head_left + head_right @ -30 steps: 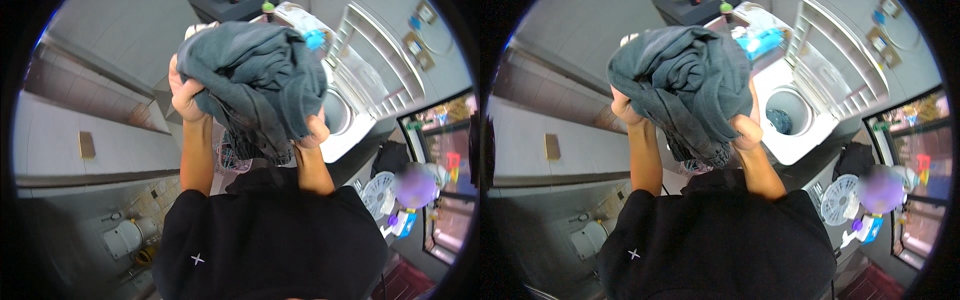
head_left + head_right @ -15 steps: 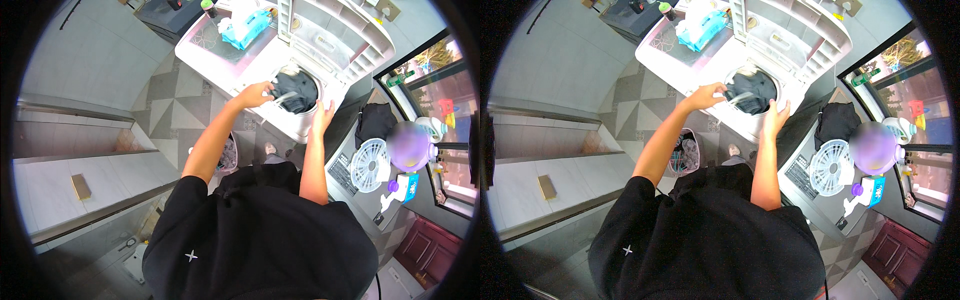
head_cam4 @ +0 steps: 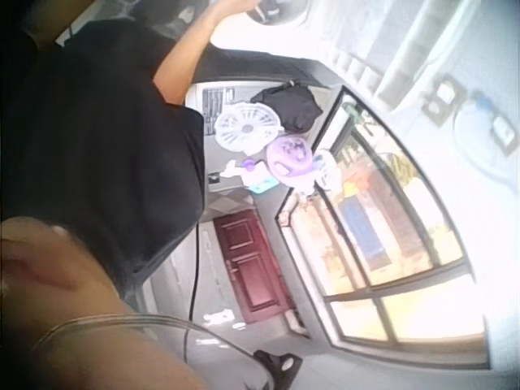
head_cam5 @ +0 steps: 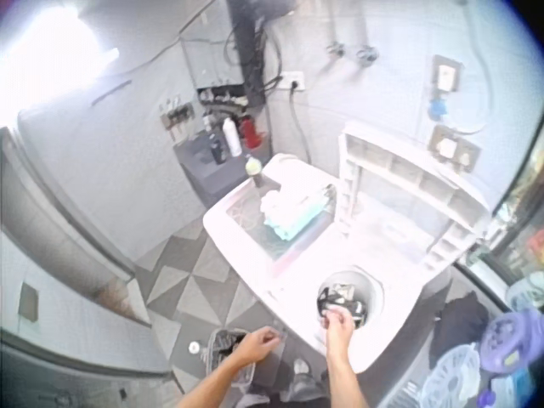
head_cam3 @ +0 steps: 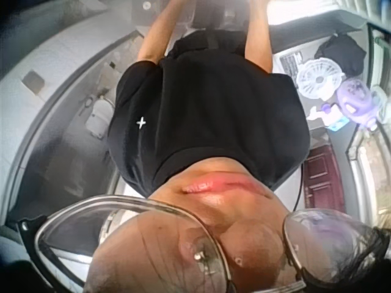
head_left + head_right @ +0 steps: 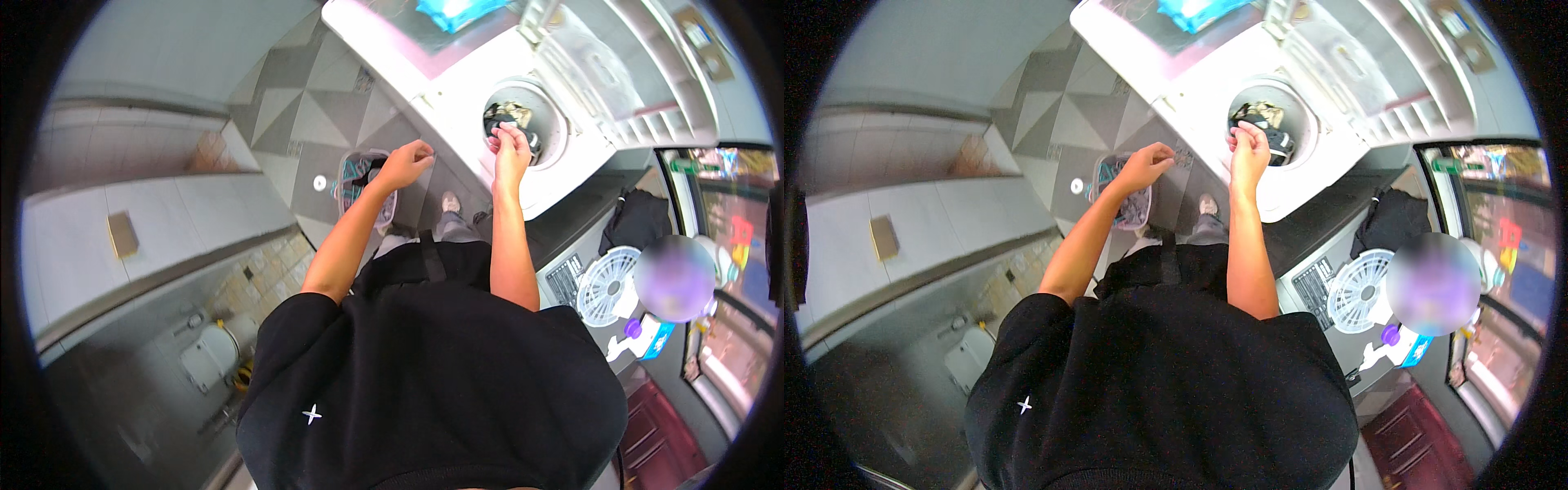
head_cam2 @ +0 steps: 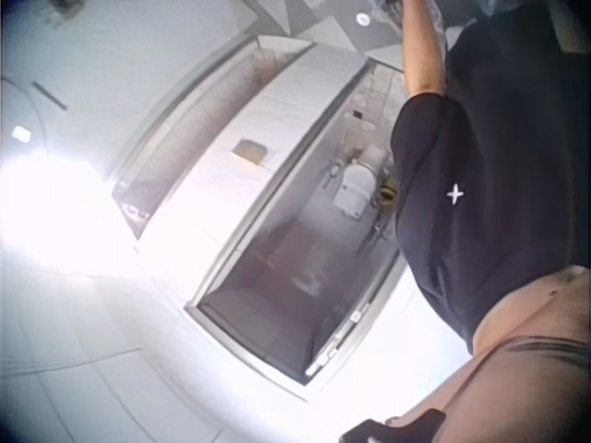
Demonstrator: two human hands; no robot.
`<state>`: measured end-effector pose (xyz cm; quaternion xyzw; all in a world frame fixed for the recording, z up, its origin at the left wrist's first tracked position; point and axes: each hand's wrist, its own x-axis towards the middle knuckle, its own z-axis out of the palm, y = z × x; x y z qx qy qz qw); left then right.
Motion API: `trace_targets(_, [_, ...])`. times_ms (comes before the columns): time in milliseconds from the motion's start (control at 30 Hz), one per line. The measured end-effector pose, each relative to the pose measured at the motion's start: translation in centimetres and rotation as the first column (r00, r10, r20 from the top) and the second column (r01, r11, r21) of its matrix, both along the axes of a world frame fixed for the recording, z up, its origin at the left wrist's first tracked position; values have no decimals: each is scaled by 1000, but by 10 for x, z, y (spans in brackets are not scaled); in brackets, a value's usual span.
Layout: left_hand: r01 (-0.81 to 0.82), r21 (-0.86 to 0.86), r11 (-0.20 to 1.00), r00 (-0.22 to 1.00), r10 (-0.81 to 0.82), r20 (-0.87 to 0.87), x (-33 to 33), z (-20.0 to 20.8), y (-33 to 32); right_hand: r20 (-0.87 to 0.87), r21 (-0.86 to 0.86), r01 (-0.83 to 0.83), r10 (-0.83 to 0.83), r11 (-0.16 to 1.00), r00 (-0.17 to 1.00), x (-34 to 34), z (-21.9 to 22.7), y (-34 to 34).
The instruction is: The person transfers laundry from a basket into a washing machine tub, then moves the clothes into the adjacent spin dryer tub, presses them down, and operates the machine controls.
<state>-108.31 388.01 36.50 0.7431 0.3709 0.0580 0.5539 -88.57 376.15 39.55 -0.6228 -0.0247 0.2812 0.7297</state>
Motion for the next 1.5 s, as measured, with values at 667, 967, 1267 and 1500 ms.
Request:
trace_targets(667, [-559, -96, 824, 774, 476, -417, -221, -314, -99, -411, -339, -915, 840, 219, 354, -226, -254, 54])
trace_targets(967, [-502, 84, 861, 684, 455, -570, -226, -467, -9, -473, -469, -867, 781, 168, 407, -219, -396, 50])
trace_targets(1267, [-574, -115, 810, 649, 365, -668, -187, -548, 26, -465, -357, -886, 766, 297, 444, -220, -463, -10])
trace_targets(1500, [-885, 135, 445, 100, 464, -880, -130, -583, 69, -561, -389, -908, 742, 157, 368, -225, -470, -12])
